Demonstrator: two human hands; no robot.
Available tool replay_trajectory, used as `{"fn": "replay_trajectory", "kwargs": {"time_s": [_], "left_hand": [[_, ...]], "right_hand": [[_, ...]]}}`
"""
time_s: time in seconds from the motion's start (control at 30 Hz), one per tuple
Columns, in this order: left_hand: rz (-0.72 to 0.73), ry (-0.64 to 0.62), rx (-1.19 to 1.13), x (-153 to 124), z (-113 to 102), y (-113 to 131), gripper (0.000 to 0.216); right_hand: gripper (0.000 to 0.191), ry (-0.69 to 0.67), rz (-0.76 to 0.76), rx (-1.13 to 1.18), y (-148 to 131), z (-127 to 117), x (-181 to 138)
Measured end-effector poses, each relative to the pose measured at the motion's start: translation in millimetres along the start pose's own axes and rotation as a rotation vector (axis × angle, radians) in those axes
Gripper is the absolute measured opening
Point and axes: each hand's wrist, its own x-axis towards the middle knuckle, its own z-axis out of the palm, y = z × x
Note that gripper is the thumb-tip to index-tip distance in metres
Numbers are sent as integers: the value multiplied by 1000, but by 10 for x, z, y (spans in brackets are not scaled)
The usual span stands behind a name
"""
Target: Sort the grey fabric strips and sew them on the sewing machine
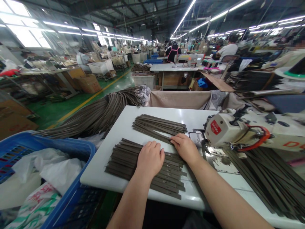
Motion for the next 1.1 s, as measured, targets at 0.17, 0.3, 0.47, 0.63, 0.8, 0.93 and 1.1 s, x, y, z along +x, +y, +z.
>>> {"fn": "replay_trajectory", "kwargs": {"time_s": [0.17, 0.3, 0.47, 0.63, 0.8, 0.93, 1.1], "left_hand": [[-20, 0, -6, 16, -13, 10, 22], [-49, 7, 1, 12, -16, 16, 23], [-75, 4, 3, 6, -29, 29, 22], [-81, 13, 0, 14, -22, 35, 17], [-62, 0, 25, 18, -26, 27, 17], [-47, 4, 42, 11, -32, 27, 19], [-55, 44, 38, -5, -3, 26, 25]], "right_hand": [[15, -15, 6, -10, -26, -28, -20], [17, -37, -74, 20, -50, -23, -46], [18, -99, -159, 5, -95, -37, -48], [21, -114, -164, -9, -108, -61, -51], [23, -98, -181, -76, -83, -33, -40], [19, -100, -256, -206, -111, -15, -14], [22, -43, -266, -266, -125, -17, -17]]}}
